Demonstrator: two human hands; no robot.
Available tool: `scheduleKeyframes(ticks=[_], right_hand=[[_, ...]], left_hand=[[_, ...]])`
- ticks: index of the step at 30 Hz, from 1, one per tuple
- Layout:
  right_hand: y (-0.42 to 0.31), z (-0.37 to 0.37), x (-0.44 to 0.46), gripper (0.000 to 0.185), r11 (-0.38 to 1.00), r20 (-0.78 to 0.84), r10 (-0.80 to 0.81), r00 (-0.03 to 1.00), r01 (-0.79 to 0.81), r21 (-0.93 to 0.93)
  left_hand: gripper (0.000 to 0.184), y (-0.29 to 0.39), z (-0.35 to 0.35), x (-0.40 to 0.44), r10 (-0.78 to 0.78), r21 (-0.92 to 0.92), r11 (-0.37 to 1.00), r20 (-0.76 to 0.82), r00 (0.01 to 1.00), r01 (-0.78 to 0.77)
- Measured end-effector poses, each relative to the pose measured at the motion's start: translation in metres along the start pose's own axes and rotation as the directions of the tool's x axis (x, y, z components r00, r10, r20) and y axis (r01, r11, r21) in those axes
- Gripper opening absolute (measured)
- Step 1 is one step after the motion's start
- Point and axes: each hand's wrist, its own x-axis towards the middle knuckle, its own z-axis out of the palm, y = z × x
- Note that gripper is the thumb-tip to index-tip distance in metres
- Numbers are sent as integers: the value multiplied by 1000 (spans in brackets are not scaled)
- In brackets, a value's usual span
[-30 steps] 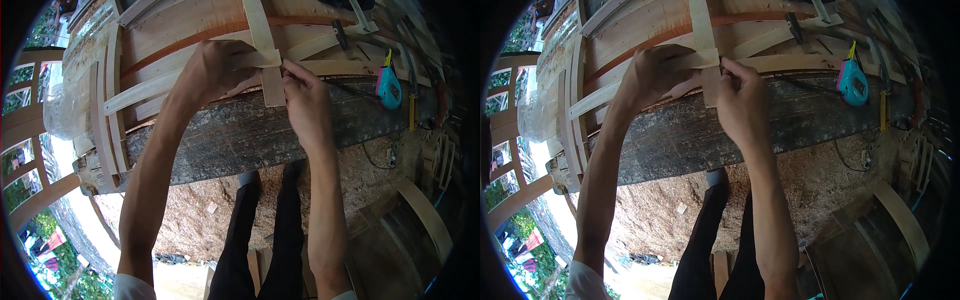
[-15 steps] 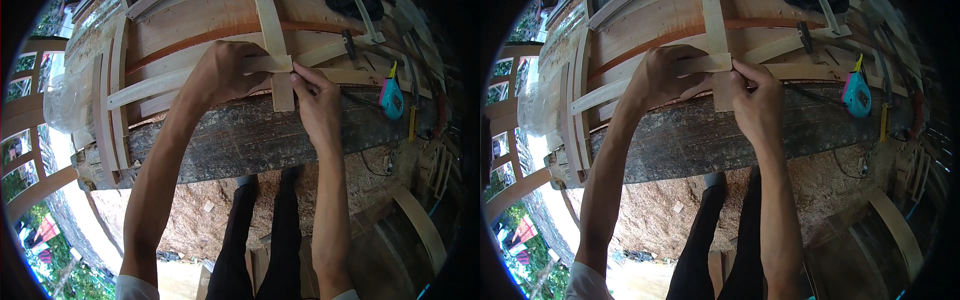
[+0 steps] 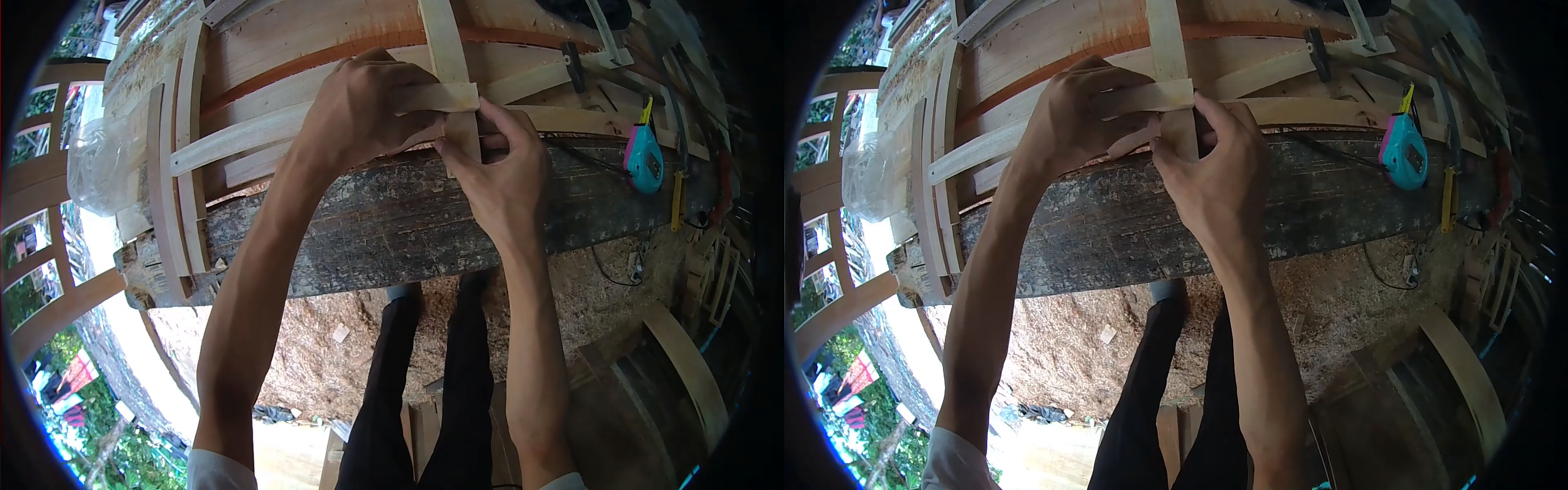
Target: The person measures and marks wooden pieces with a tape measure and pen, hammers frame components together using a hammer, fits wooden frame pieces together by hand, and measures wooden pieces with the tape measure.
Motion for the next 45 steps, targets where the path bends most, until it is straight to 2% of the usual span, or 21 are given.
scheduleKeyframes(ticks=[5,7,13,17,19,21,22,24,26,28,29,31,34,38,40,45], right_hand=[[3,2,0,47,1000,-7,7,1000,-7,16],[3,2,-1,47,999,-16,-3,1000,3,32],[1,4,-2,46,999,-34,14,999,-13,48],[0,3,-1,47,1000,-15,24,1000,-24,18],[0,0,-1,48,998,9,49,999,-50,29],[7,-5,0,43,985,120,112,987,-126,120],[9,-9,3,43,985,119,107,987,-121,121],[15,-19,8,38,898,207,156,966,-226,377],[18,-20,9,33,909,181,139,974,-198,368],[14,-20,11,31,921,214,148,966,-213,325],[10,-21,12,31,922,213,147,966,-212,324],[-2,-21,15,29,903,155,285,946,-320,288],[-9,-16,18,30,923,83,316,945,-326,203],[6,-7,21,28,921,46,293,955,-295,254],[0,-11,23,25,866,114,381,917,-398,302],[8,-21,24,24,930,97,295,951,-309,199]], left_hand=[[31,-1,2,-2,34,36,999,-26,999,-33],[33,5,-1,-1,-88,-33,996,5,996,88],[34,2,0,0,-6,16,1000,9,1000,5],[35,4,-1,-1,-22,-34,999,6,1000,23],[34,8,-4,1,-148,-72,986,72,986,153],[33,10,-6,2,-126,-73,989,77,989,132],[32,10,-7,3,-105,-74,991,82,991,111],[30,8,-7,3,-101,-99,990,41,994,104],[28,6,-4,4,-94,-127,987,1,996,93],[23,6,-2,8,13,-62,998,-124,992,-21],[23,6,-1,7,14,-63,998,-125,992,-22],[17,6,-3,6,73,-40,996,-57,996,-75],[13,-2,0,6,163,-15,986,-103,981,-165],[14,3,-1,2,124,-25,992,-49,991,-126],[16,8,-3,1,117,-8,993,-122,986,-119],[17,32,-17,-5,28,168,986,-39,999,-21]])
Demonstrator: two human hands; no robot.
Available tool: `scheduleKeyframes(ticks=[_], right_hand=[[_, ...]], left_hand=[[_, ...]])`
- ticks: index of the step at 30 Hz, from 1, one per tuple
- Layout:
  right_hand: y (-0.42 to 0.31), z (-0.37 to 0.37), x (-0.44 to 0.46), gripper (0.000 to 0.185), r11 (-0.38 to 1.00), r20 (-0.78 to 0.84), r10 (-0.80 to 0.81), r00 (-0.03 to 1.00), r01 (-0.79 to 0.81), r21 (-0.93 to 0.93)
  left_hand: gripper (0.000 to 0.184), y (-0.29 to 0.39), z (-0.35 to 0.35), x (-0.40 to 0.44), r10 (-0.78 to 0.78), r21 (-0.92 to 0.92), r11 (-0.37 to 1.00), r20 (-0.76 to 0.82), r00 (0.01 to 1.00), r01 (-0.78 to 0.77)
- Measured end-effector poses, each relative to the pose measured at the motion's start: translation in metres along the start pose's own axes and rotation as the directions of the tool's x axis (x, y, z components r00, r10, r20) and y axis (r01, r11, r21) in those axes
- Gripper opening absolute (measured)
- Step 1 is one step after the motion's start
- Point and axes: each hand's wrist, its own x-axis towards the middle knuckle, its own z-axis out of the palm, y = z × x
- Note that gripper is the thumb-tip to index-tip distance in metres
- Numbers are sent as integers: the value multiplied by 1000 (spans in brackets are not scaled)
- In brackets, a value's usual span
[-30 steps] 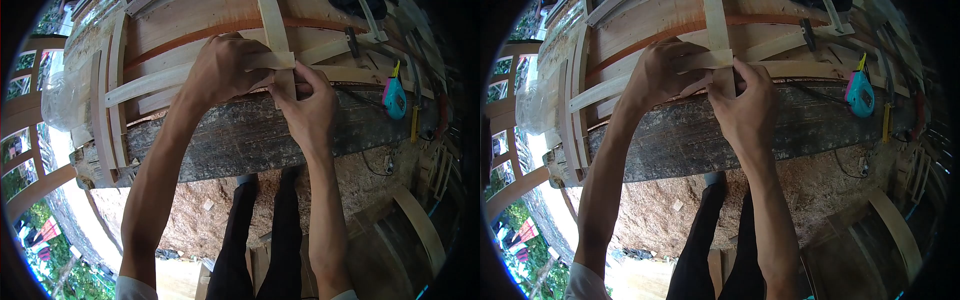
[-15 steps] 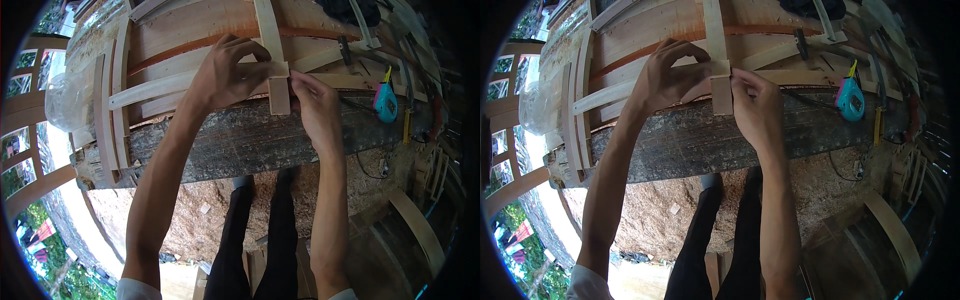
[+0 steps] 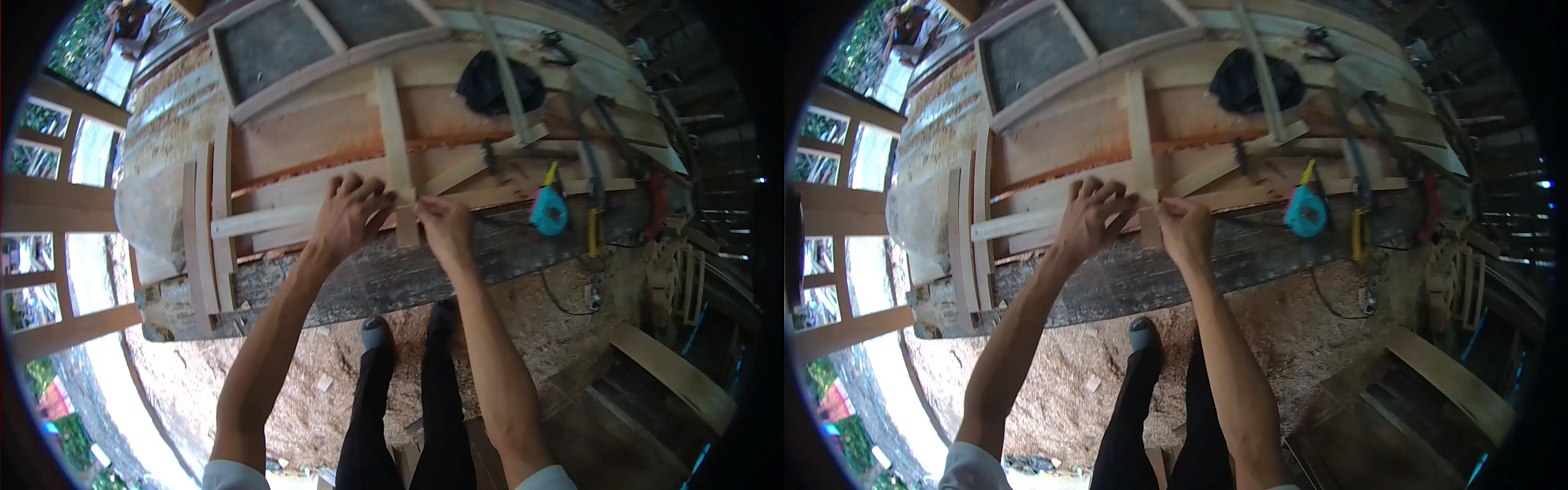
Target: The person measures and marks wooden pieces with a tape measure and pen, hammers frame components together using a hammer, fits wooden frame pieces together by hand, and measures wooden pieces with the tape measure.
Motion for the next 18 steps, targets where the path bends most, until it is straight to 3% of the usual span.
scheduleKeyframes(ticks=[2,4,6,8,9,11,15,16,17,18], right_hand=[[3,-19,-5,24,993,-100,-55,994,65,100],[-4,-69,-8,29,984,-267,-127,955,88,-153],[4,-120,0,49,725,-309,-430,848,121,-679],[15,-146,8,73,518,-308,-392,867,-69,-853],[29,-156,16,73,525,-295,-386,874,-55,-849],[63,-174,41,84,684,-221,-111,969,-87,-724],[34,-168,17,82,808,-122,-201,972,94,-582],[32,-160,8,74,872,-39,-243,969,201,-447],[31,-150,-4,74,870,-26,-237,971,201,-450],[18,-136,-22,68,992,82,41,996,-31,-121]], left_hand=[[17,10,-5,-1,-8,14,1000,-30,1000,9],[18,14,-4,2,-37,29,999,-54,998,39],[20,14,-3,1,-125,-9,992,1,992,125],[22,17,-2,2,-125,33,992,1,992,125],[25,19,-2,0,-116,65,991,10,993,115],[25,34,-6,-2,-184,43,982,6,983,184],[31,43,-3,-10,-248,10,968,-32,968,249],[31,46,-1,-11,-260,30,964,-62,964,262],[31,46,1,-13,-274,28,961,-58,960,276],[31,47,2,-13,-280,22,959,-76,957,282]])
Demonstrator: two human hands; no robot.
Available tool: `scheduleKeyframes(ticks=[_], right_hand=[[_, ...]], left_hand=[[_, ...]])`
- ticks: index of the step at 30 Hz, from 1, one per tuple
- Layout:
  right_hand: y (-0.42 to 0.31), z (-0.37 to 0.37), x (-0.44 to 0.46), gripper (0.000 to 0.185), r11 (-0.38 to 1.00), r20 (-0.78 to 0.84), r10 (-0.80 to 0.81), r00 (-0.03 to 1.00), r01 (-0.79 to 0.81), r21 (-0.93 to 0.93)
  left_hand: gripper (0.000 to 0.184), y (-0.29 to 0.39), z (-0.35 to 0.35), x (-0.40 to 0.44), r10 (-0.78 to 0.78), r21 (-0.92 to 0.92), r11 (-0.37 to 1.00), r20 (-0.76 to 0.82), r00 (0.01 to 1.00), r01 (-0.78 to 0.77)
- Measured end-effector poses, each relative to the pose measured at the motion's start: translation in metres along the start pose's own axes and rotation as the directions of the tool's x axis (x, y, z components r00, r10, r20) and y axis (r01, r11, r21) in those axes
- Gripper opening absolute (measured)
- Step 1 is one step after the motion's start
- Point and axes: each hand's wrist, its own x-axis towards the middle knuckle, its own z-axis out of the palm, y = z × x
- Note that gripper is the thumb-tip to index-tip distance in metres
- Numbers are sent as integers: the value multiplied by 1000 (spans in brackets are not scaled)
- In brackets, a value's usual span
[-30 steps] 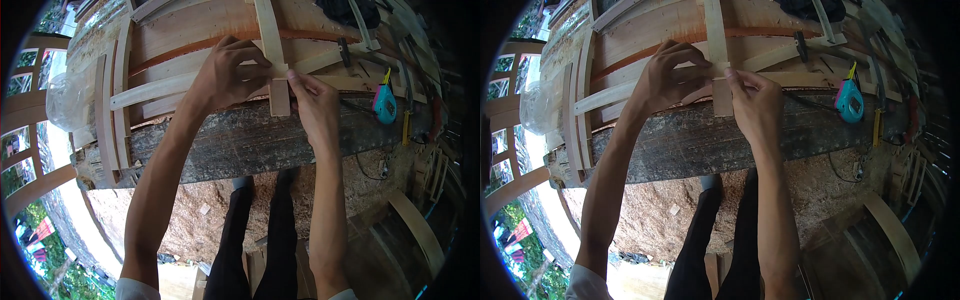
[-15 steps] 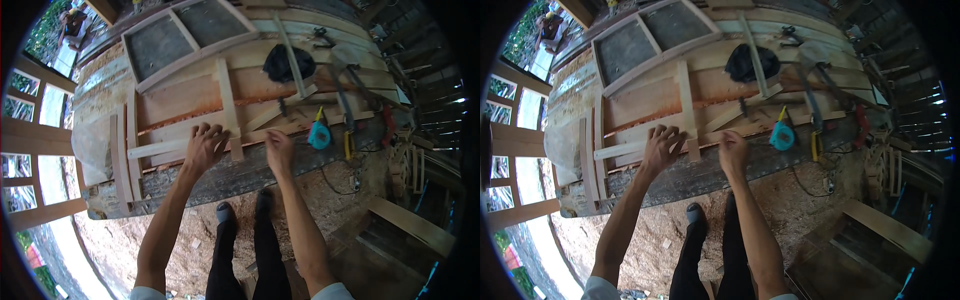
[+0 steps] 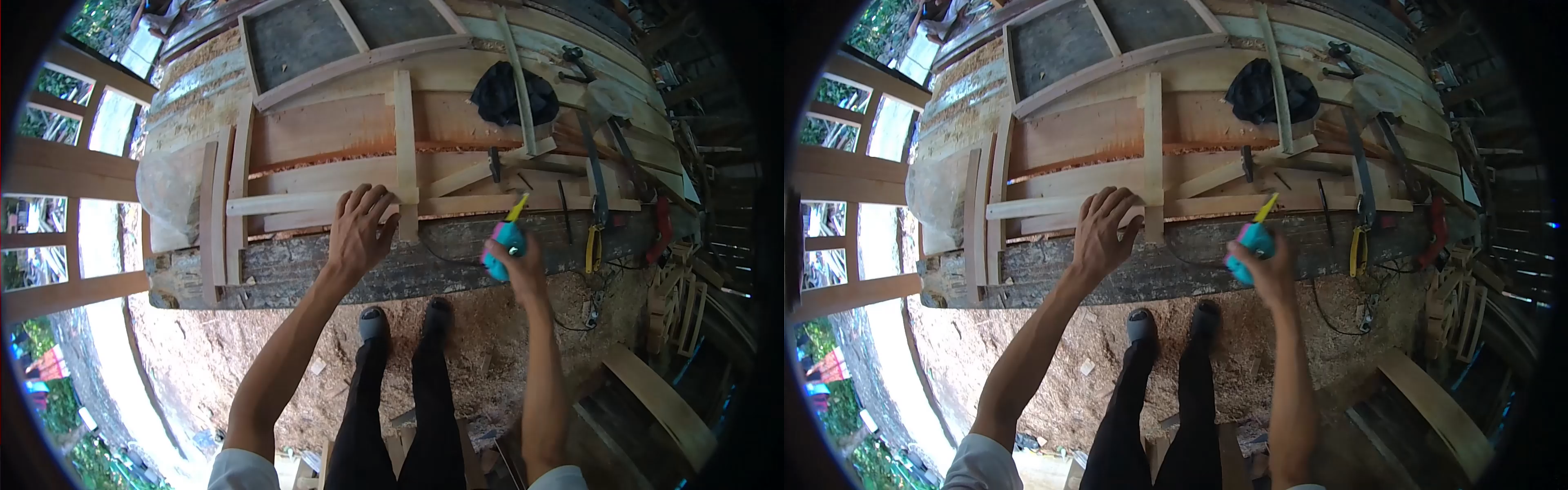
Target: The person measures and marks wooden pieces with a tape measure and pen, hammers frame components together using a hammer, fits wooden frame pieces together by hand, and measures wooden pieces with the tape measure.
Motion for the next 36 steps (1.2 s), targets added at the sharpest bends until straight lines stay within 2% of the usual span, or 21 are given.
scheduleKeyframes(ticks=[1,3,4,5,7,8,9,11,12,13,15,16,17,18,19,20,21,22,23,30,36], right_hand=[[-6,12,-16,61,910,216,207,954,-269,316],[20,37,-32,53,586,525,95,846,-474,657],[12,54,-44,49,439,542,93,835,-523,731],[1,65,-54,49,432,551,98,829,-534,727],[-20,78,-71,50,432,466,16,884,-427,795],[-22,82,-74,56,498,445,3,895,-387,776],[-13,89,-78,56,495,452,15,892,-399,772],[6,104,-88,62,443,437,56,898,-414,795],[4,111,-92,65,315,480,67,875,-475,821],[-5,116,-96,65,317,481,73,874,-478,819],[-26,123,-102,59,207,427,75,901,-433,877],[-28,124,-103,55,320,392,96,915,-401,858],[-24,130,-104,55,315,391,101,915,-402,859],[-22,137,-106,55,645,185,90,979,-199,737],[-22,142,-107,54,882,-9,3,1000,2,471],[-25,143,-110,55,948,-33,4,999,6,319],[-22,147,-110,55,948,-40,6,999,7,317],[-16,153,-110,55,980,-121,-166,979,177,88],[-12,158,-110,54,934,-158,-345,925,322,-154],[-19,177,-108,52,935,-296,-354,887,344,-87],[-24,179,-105,49,936,-303,-348,887,346,-63]], left_hand=[[31,1,0,-1,-6,-5,1000,-16,1000,6],[31,2,-2,-3,-26,-32,999,5,1000,26],[31,0,-3,-4,-33,-56,998,21,999,34],[31,-4,-4,-4,-41,-52,998,30,999,42],[31,-15,-3,-5,26,-158,987,1,1000,-25],[35,-20,-4,-8,48,-163,985,-4,999,-48],[35,-24,-5,-9,41,-166,985,7,999,-39],[34,-32,-8,-10,86,-212,975,52,995,-73],[38,-31,-13,-10,80,-175,983,105,991,-60],[38,-32,-15,-9,77,-180,982,109,991,-56],[39,-36,-17,-7,113,-174,981,142,983,-87],[39,-39,-17,-7,113,-175,981,149,982,-86],[38,-41,-17,-6,132,-185,977,149,980,-104],[37,-43,-17,-5,153,-195,973,148,977,-123],[37,-42,-16,-6,155,-200,972,152,976,-123],[36,-40,-15,-8,130,-194,976,139,982,-102],[35,-38,-14,-8,109,-189,978,122,987,-84],[35,-36,-14,-8,114,-194,977,121,986,-89],[35,-34,-14,-9,107,-171,981,109,988,-88],[40,-40,-6,-9,91,-158,984,88,992,-76],[50,-41,-7,-9,87,-149,986,109,990,-70]])
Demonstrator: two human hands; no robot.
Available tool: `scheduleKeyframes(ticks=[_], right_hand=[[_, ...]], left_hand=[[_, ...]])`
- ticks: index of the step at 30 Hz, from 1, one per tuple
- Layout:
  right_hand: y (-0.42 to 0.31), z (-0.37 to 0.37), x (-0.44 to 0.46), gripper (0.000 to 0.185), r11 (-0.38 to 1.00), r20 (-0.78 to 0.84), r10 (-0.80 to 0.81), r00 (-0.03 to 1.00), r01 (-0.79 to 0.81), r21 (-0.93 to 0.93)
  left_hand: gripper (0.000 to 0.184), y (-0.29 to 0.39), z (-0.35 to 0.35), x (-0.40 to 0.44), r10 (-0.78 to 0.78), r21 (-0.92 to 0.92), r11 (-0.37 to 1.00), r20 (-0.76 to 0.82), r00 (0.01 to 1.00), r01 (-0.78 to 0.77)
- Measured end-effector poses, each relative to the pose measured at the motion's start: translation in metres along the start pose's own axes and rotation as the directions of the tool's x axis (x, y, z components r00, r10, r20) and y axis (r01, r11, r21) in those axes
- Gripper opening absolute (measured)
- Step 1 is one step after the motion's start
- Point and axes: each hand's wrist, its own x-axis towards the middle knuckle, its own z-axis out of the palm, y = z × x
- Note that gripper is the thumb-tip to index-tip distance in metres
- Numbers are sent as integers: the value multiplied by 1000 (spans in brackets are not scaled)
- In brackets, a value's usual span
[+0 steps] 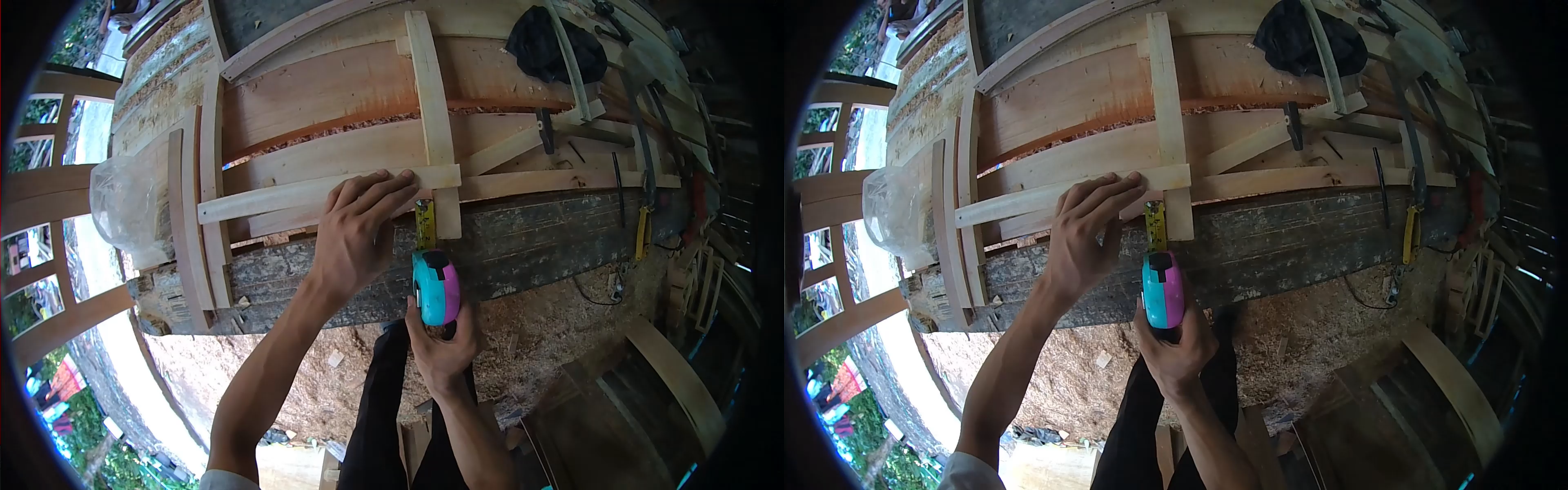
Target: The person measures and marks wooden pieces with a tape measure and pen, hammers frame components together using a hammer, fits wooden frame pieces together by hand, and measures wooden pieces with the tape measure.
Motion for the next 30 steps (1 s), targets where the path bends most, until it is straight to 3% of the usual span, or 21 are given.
scheduleKeyframes(ticks=[10,12,18,22,24,25,27,29,30], right_hand=[[5,-2,11,45,999,28,-45,999,46,-18],[4,-1,10,36,999,9,-3,1000,3,44],[5,-2,8,36,999,25,8,1000,-8,31],[10,-9,3,49,998,39,55,998,-56,37],[6,-17,7,50,885,-24,272,962,-240,398],[7,-26,12,50,893,-47,256,965,-218,395],[16,-57,27,49,657,-31,531,847,-388,646],[45,-89,50,49,677,-20,542,840,-423,602],[55,-104,64,51,631,50,570,820,-476,613]], left_hand=[[53,-3,3,-1,-16,-18,1000,-9,1000,16],[53,-2,3,-1,-29,-22,999,-2,1000,29],[54,-3,4,-1,-20,-20,1000,-13,1000,20],[50,3,0,3,-23,-10,1000,-13,1000,23],[49,8,-3,6,-5,1,1000,-23,1000,5],[47,10,-5,6,-7,27,1000,-23,1000,8],[46,17,-6,9,34,66,997,-47,998,-31],[41,32,-13,18,-64,170,984,32,997,57],[35,37,-13,23,-41,203,978,8,999,39]])
